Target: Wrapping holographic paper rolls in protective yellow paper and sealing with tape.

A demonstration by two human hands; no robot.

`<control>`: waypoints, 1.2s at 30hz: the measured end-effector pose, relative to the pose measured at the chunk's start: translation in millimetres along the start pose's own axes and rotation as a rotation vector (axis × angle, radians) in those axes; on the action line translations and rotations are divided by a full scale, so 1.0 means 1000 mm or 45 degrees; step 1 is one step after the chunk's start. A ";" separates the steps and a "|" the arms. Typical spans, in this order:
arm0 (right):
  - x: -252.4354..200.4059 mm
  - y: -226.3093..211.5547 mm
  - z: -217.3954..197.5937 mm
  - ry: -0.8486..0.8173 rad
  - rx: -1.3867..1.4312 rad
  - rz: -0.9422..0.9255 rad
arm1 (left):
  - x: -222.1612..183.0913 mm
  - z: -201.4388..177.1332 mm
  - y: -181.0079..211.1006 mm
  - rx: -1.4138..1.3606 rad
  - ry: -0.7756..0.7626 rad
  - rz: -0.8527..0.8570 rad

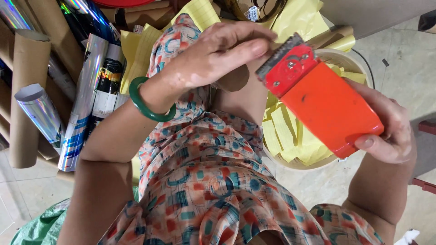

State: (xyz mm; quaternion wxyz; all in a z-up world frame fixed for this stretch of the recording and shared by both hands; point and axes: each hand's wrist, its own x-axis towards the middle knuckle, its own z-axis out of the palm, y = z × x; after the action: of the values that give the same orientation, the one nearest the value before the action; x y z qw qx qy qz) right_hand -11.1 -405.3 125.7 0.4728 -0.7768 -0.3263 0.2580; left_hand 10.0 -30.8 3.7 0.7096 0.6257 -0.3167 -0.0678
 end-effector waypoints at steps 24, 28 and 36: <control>0.032 0.016 0.056 -0.240 -0.335 0.453 | -0.069 0.023 -0.060 1.385 0.622 -0.221; 0.043 0.004 0.052 -0.177 -0.388 0.465 | -0.072 0.029 -0.043 1.550 0.660 -0.270; 0.048 0.005 0.064 -0.203 -0.352 0.525 | -0.047 0.052 -0.026 0.446 0.898 -0.135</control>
State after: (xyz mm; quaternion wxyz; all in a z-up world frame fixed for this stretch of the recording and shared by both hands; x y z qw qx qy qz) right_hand -24.1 -335.0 89.4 0.2723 -0.8615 -0.2294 0.3621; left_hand -47.0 -57.7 -36.8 0.6530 0.7376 -0.0274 0.1698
